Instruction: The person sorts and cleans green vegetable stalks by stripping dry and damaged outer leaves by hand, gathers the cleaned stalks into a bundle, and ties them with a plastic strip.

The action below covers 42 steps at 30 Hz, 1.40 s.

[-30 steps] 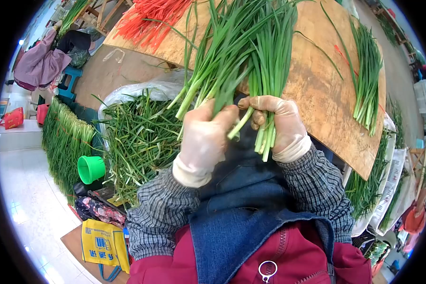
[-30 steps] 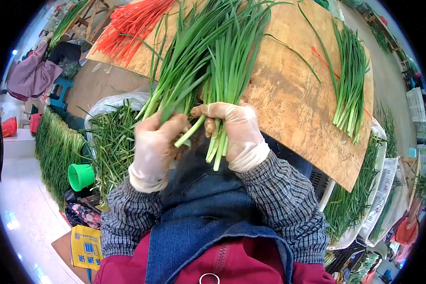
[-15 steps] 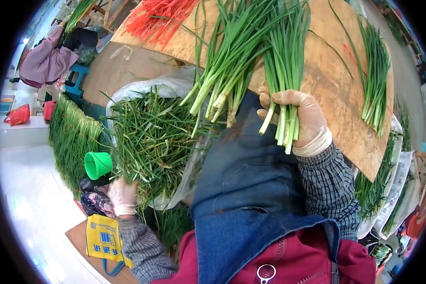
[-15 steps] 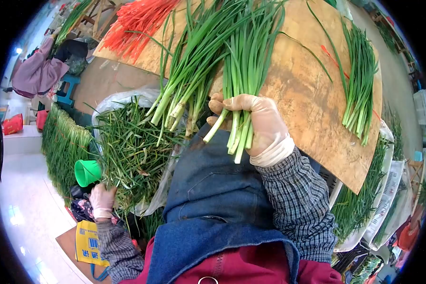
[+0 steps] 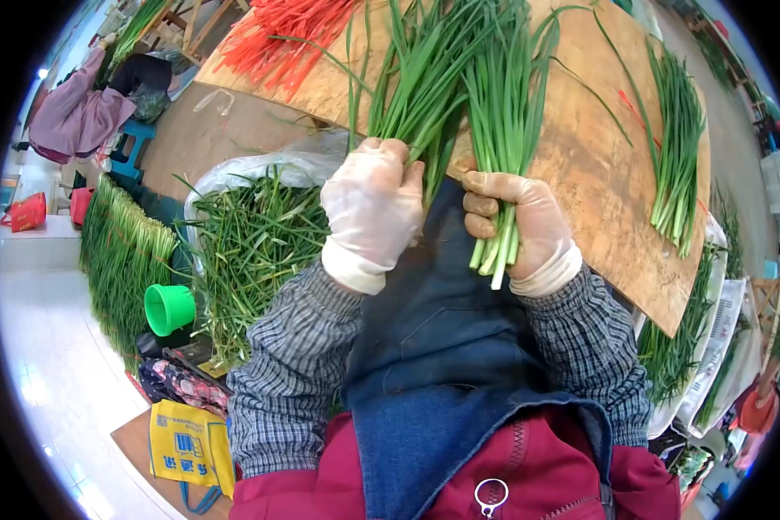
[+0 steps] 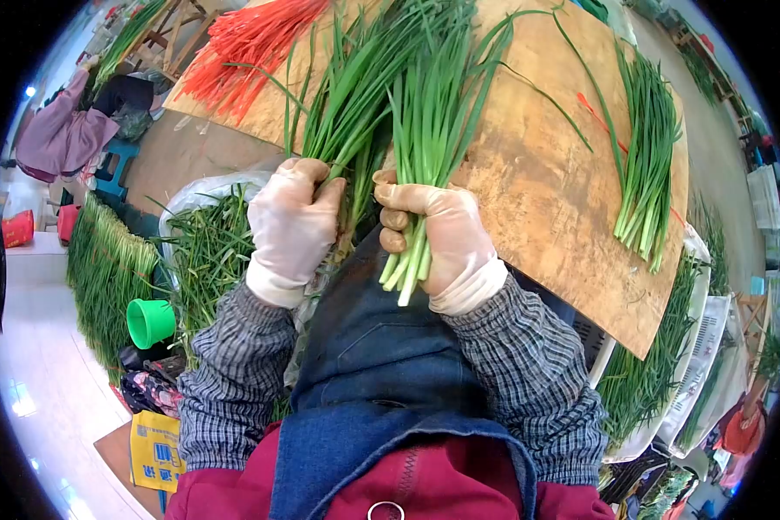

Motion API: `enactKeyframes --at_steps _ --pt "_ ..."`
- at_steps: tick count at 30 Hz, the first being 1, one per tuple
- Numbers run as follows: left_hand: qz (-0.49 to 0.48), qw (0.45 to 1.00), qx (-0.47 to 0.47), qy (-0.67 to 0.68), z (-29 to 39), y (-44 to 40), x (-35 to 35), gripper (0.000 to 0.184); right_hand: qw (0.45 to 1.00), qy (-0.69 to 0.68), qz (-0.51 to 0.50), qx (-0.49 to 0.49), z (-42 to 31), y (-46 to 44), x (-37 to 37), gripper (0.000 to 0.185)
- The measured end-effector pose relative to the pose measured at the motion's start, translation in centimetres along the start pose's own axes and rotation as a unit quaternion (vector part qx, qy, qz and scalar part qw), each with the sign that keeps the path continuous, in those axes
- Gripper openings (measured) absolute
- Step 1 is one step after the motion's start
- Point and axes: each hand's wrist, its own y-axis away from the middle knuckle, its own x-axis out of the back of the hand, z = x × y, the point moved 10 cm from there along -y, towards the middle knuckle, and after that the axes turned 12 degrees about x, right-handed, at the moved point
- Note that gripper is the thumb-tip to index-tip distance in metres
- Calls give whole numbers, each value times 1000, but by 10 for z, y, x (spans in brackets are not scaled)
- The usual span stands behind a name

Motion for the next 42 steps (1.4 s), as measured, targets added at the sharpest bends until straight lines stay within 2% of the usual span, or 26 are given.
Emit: enactKeyframes --at_steps 1,2,3,4,7,8,11,13,15,16,19,21,22,24,27,29,31,33,34,35,36,37,39,40,41,42 --pt "-68 988 107 90 -15 -1 -7 13 1000 25 8 8 0 0 0 13" --pt "-134 951 212 178 -25 6 -14 13 999 49 15 16 0 -1 0 12" --pt "-198 892 312 260 -31 17 -23 13 997 72 23 23 1 -1 -2 11" --pt "-218 849 358 322 -31 25 -28 10 995 77 47 35 0 1 -6 7" --pt "-265 775 393 418 -14 29 -29 11 994 106 20 29 5 0 -9 7" --pt "-248 771 394 434 -17 31 -32 12 994 98 41 18 7 0 -5 8" --pt "-147 815 368 423 -27 25 -1 13 998 61 30 -5 7 3 -4 8" --pt "-66 767 365 524 -42 24 23 17 998 51 19 -15 4 3 -1 6" --pt "55 736 391 551 -59 27 40 17 998 62 7 -28 5 5 2 9" --pt "-43 755 370 540 -53 24 34 16 998 51 1 -31 7 4 2 10" --pt "-225 791 407 396 -31 36 -1 17 999 26 -1 -39 15 4 1 14" --pt "-295 797 388 357 -14 40 -20 17 999 18 21 -39 15 5 3 17" --pt "-295 781 387 391 -9 41 -30 16 998 30 20 -48 18 4 8 15" --pt "-296 743 386 459 -6 40 -46 11 997 56 57 -2 12 4 13 12" --pt "-265 783 359 434 -3 37 -44 11 995 65 72 28 7 4 18 8" --pt "-170 895 257 323 -1 30 -26 7 995 60 73 25 8 3 18 8" --pt "-65 976 126 166 15 27 0 6 998 9 60 5 10 2 14 10" --pt "-58 946 138 286 12 27 17 9 998 -24 53 -4 7 2 11 11" --pt "-82 929 185 309 -2 34 25 7 998 -32 52 -5 3 2 10 12" --pt "-40 911 264 314 -25 43 49 6 998 -41 52 -5 -2 3 10 13" --pt "39 905 249 343 -42 48 77 6 998 -45 51 1 -7 4 12 16" --pt "95 878 277 380 -61 57 103 7 998 -47 31 1 -11 4 13 14" --pt "206 902 298 233 -111 80 153 9 998 -31 50 15 -21 7 16 17" --pt "204 909 322 169 -140 93 169 10 999 -49 24 1 -19 2 21 21" --pt "174 926 335 23 -174 110 182 11 1000 -30 4 0 -22 1 22 25" --pt "83 900 386 -183 -185 113 182 12 1000 -15 -7 -2 -23 0 25 24"
